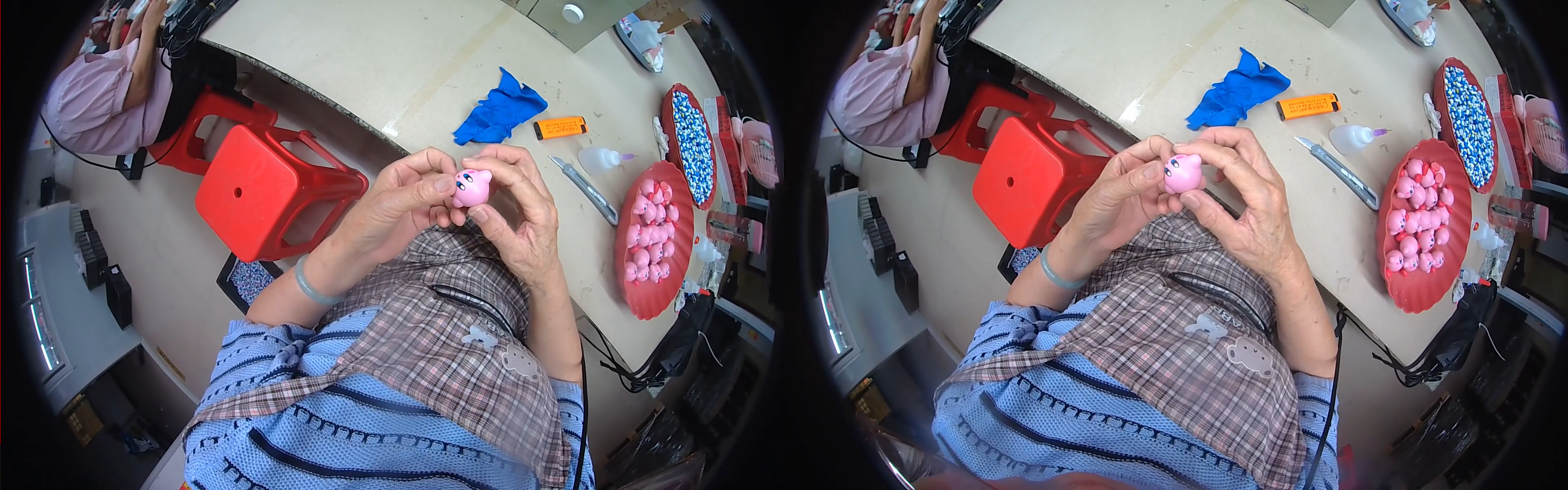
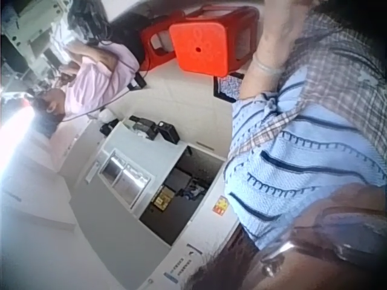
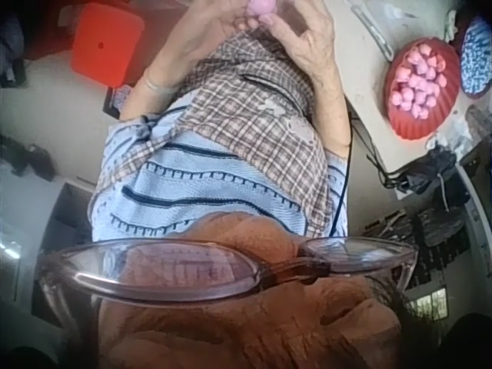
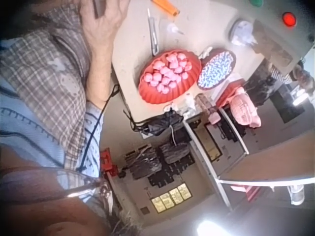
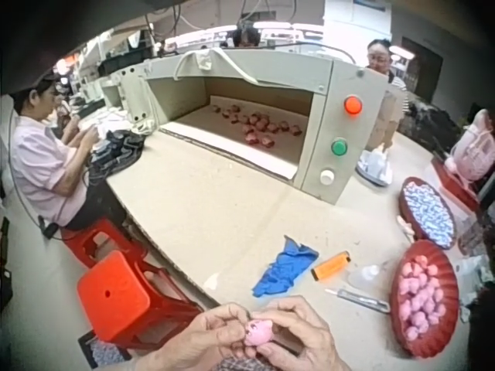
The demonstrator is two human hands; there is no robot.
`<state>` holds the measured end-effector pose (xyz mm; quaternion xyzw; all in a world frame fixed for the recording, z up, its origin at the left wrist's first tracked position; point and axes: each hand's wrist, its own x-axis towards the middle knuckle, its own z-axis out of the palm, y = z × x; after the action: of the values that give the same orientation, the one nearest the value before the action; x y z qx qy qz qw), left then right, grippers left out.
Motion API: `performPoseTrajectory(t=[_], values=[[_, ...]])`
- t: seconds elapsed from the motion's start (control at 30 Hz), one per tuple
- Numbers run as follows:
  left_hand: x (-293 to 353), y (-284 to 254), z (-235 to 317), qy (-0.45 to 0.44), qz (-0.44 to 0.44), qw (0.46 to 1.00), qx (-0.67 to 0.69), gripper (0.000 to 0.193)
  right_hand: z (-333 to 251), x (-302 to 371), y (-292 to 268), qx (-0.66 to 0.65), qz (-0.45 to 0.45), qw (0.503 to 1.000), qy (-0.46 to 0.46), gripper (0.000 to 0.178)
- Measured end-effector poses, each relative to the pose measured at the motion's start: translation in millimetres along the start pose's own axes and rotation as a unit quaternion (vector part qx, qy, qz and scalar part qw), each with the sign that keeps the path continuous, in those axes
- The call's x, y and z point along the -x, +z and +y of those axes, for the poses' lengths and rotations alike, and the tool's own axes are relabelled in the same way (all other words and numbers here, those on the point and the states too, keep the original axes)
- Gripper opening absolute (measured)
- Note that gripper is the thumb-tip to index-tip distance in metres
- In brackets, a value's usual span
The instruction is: The person assembles toy figurines by applying glue from a bottle onto the figurine bodies and attaching small components to them by hand.
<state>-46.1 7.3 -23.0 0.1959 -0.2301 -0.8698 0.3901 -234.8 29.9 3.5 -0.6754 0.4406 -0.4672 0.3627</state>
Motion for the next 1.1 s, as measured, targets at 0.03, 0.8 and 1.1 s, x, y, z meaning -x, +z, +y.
performPoseTrajectory(t=[0.03, 0.8, 1.1], values=[[-0.1, 0.8, -0.6, 0.001, 0.000, 1.000, 0.000, 0.019, 0.7, 0.4, 1.2, 0.000, 0.000, 1.000, 0.000, 0.038], [-0.6, 7.6, -3.7, 0.020, -0.015, 0.999, -0.024, 0.039, -8.0, -2.9, -6.4, 0.018, 0.002, 1.000, -0.007, 0.051], [-2.3, 9.0, -1.7, 0.011, -0.009, 0.999, -0.043, 0.037, 0.9, 1.1, -3.4, -0.012, 0.043, 0.999, -0.020, 0.041]])
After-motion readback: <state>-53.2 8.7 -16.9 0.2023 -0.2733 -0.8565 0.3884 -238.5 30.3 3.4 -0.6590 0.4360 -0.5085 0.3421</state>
